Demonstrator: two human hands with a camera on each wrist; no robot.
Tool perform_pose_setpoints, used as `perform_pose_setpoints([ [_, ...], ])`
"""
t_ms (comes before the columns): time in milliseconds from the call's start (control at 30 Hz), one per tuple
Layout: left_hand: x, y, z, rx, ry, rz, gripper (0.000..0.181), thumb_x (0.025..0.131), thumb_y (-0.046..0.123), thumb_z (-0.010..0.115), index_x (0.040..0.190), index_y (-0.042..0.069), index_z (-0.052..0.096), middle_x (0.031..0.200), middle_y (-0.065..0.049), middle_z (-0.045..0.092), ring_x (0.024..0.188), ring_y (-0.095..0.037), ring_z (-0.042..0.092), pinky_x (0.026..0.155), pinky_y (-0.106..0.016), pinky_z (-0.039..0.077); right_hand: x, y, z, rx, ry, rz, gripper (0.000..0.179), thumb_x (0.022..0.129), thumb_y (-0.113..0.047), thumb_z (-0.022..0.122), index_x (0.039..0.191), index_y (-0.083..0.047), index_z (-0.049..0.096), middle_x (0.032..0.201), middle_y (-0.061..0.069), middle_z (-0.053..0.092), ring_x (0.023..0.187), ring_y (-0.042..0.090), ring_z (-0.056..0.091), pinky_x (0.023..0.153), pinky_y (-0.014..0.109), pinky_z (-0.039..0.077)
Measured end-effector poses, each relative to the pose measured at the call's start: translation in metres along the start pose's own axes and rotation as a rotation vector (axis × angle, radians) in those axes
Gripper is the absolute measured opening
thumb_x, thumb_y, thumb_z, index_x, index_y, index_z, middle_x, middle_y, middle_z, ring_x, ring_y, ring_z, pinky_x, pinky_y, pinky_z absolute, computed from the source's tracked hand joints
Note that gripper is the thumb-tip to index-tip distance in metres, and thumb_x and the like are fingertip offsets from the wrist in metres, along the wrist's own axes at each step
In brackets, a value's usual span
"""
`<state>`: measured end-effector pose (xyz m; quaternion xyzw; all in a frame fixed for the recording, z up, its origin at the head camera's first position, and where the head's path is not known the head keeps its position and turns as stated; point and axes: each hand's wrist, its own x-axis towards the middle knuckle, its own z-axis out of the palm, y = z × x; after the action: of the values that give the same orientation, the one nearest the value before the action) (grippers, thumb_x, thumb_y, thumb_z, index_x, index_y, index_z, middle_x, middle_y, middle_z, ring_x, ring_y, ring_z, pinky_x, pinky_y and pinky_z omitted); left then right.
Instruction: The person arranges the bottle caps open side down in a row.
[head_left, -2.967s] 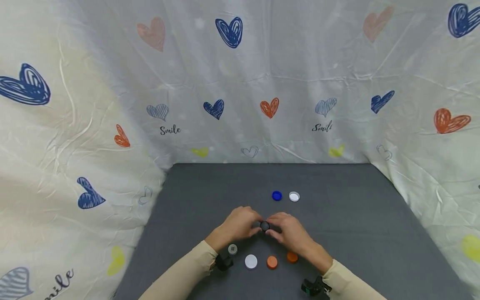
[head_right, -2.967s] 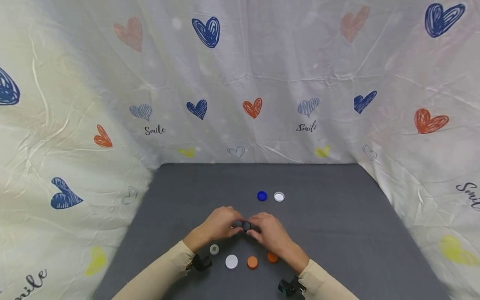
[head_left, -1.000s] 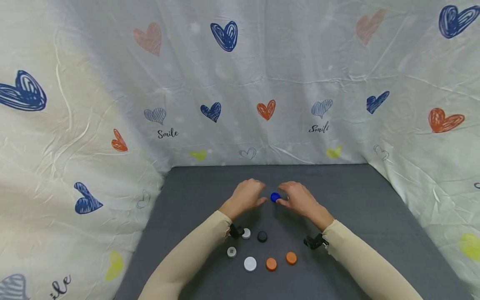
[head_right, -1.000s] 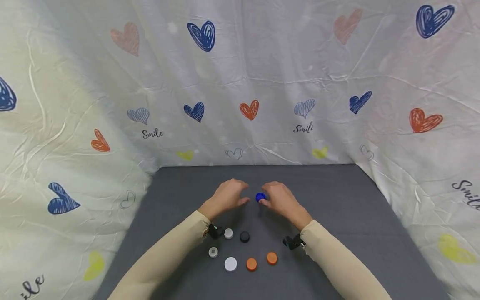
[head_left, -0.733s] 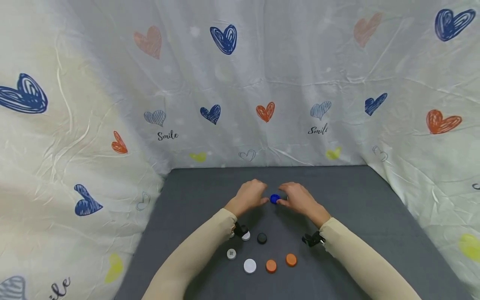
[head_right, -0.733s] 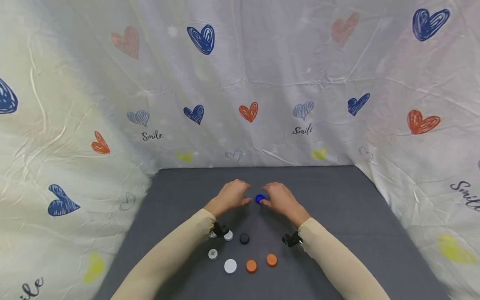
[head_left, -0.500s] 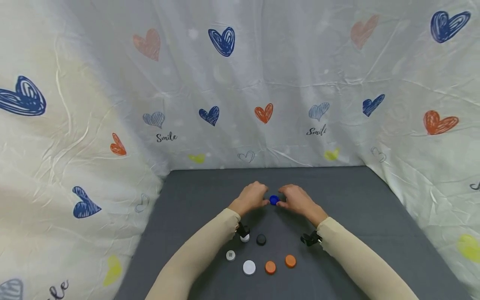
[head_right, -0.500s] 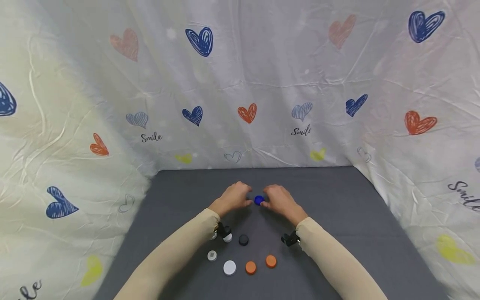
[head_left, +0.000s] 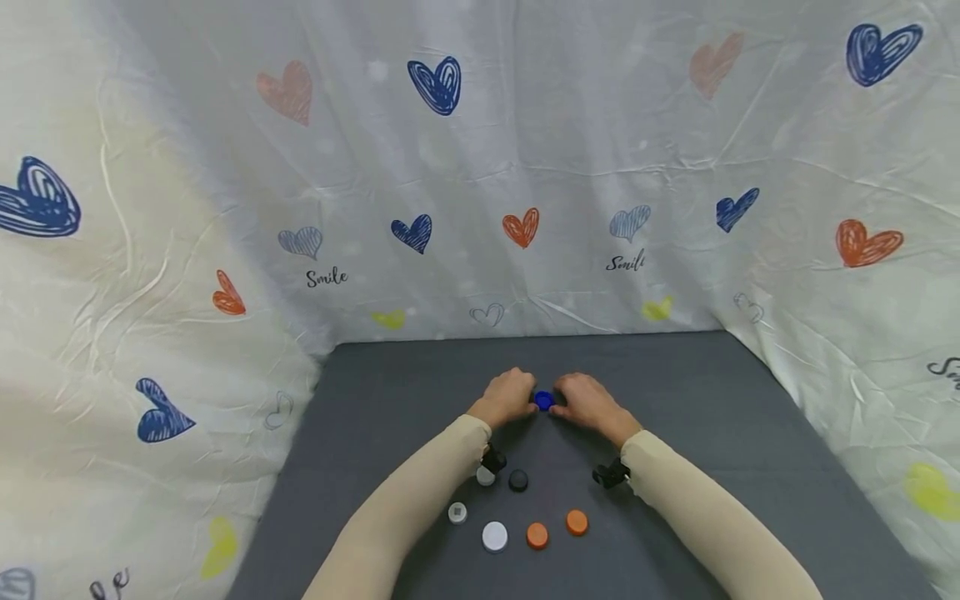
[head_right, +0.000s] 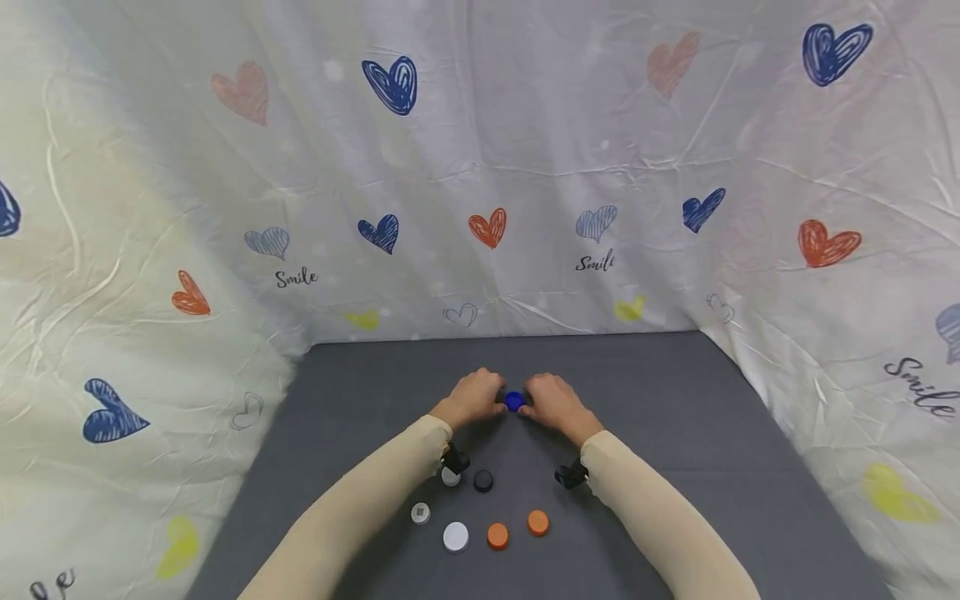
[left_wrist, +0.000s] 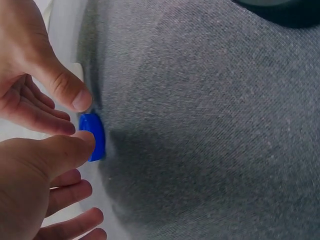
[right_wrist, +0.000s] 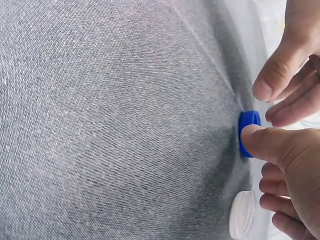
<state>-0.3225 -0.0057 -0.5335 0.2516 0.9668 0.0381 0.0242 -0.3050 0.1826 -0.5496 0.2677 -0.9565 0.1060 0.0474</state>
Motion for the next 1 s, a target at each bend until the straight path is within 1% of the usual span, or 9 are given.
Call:
perform_pose_setpoints([
  [67, 0.001, 0.000, 0.003, 0.005, -0.007, -0.013, 0.023, 0.085, 0.037, 0.081, 0.090, 0.017, 0.069, 0.084, 0.000, 0.066, 0.074, -0.015, 0.062, 0.063, -0.037, 0.053, 0.001, 0.000, 0.002, -0.005, -0.004, -0.004, 0.026, 0.084, -0.026, 0.082, 0.096, -0.005, 0.071, 0.088, 0.008, 0.069, 0.080, 0.024, 0.064, 0.072, 0.043, 0.050],
  [233, 0.003, 0.001, 0.010, 0.040, -0.012, -0.040, 0.023, 0.085, 0.037, 0.080, 0.091, 0.017, 0.071, 0.088, -0.001, 0.069, 0.080, -0.016, 0.066, 0.066, -0.037, 0.055, 0.004, 0.000, 0.007, 0.000, 0.000, -0.002, 0.022, 0.085, -0.025, 0.081, 0.082, -0.008, 0.067, 0.077, 0.003, 0.063, 0.070, 0.020, 0.059, 0.065, 0.039, 0.046],
  [400, 0.005, 0.002, 0.016, 0.061, 0.001, -0.037, 0.021, 0.086, 0.035, 0.080, 0.089, 0.016, 0.072, 0.088, -0.002, 0.070, 0.080, -0.018, 0.068, 0.067, -0.038, 0.057, 0.005, -0.001, 0.012, 0.013, 0.014, -0.004, 0.022, 0.086, -0.023, 0.081, 0.075, -0.013, 0.064, 0.075, 0.002, 0.063, 0.067, 0.018, 0.059, 0.063, 0.037, 0.046],
  [533, 0.005, 0.002, 0.017, 0.060, 0.025, -0.029, 0.017, 0.087, 0.033, 0.079, 0.086, 0.017, 0.072, 0.086, -0.001, 0.071, 0.079, -0.018, 0.068, 0.067, -0.039, 0.057, 0.005, -0.002, 0.014, 0.015, 0.016, -0.016, 0.015, 0.086, -0.023, 0.081, 0.079, -0.013, 0.070, 0.083, 0.003, 0.067, 0.072, 0.020, 0.063, 0.067, 0.038, 0.050],
  [633, 0.003, 0.001, 0.017, 0.047, 0.039, -0.022, 0.017, 0.087, 0.034, 0.079, 0.083, 0.019, 0.073, 0.084, 0.001, 0.070, 0.077, -0.016, 0.067, 0.066, -0.037, 0.056, 0.004, -0.002, 0.015, 0.024, 0.017, -0.023, 0.012, 0.087, -0.022, 0.080, 0.089, -0.011, 0.076, 0.093, 0.005, 0.071, 0.083, 0.024, 0.067, 0.076, 0.042, 0.054],
  [733, 0.001, -0.001, 0.018, 0.029, 0.053, -0.010, 0.017, 0.088, 0.035, 0.079, 0.081, 0.020, 0.073, 0.081, 0.003, 0.070, 0.074, -0.014, 0.065, 0.065, -0.036, 0.055, 0.002, -0.002, 0.015, 0.036, 0.025, -0.021, 0.018, 0.088, -0.023, 0.079, 0.099, -0.009, 0.077, 0.104, 0.008, 0.073, 0.096, 0.027, 0.069, 0.086, 0.046, 0.055],
  [833, -0.001, -0.004, 0.018, 0.011, 0.063, 0.010, 0.016, 0.088, 0.035, 0.078, 0.082, 0.021, 0.074, 0.079, 0.005, 0.069, 0.072, -0.012, 0.064, 0.063, -0.034, 0.054, -0.001, -0.002, 0.012, 0.038, 0.037, -0.015, 0.023, 0.089, -0.023, 0.078, 0.105, -0.007, 0.077, 0.113, 0.011, 0.072, 0.105, 0.030, 0.068, 0.093, 0.047, 0.053],
  [900, -0.003, -0.005, 0.017, 0.002, 0.066, 0.023, 0.015, 0.088, 0.036, 0.078, 0.084, 0.021, 0.075, 0.080, 0.006, 0.070, 0.071, -0.011, 0.064, 0.062, -0.034, 0.054, -0.003, -0.004, 0.010, 0.047, 0.041, -0.010, 0.026, 0.089, -0.024, 0.078, 0.108, -0.007, 0.077, 0.118, 0.012, 0.071, 0.111, 0.031, 0.066, 0.096, 0.048, 0.052],
  [1000, -0.006, -0.007, 0.014, -0.004, 0.071, 0.041, 0.015, 0.090, 0.036, 0.076, 0.092, 0.022, 0.078, 0.084, 0.006, 0.071, 0.072, -0.010, 0.064, 0.063, -0.033, 0.054, -0.005, -0.006, 0.006, 0.068, 0.050, -0.010, 0.028, 0.089, -0.024, 0.077, 0.111, -0.006, 0.076, 0.123, 0.014, 0.069, 0.116, 0.032, 0.064, 0.099, 0.050, 0.051],
])
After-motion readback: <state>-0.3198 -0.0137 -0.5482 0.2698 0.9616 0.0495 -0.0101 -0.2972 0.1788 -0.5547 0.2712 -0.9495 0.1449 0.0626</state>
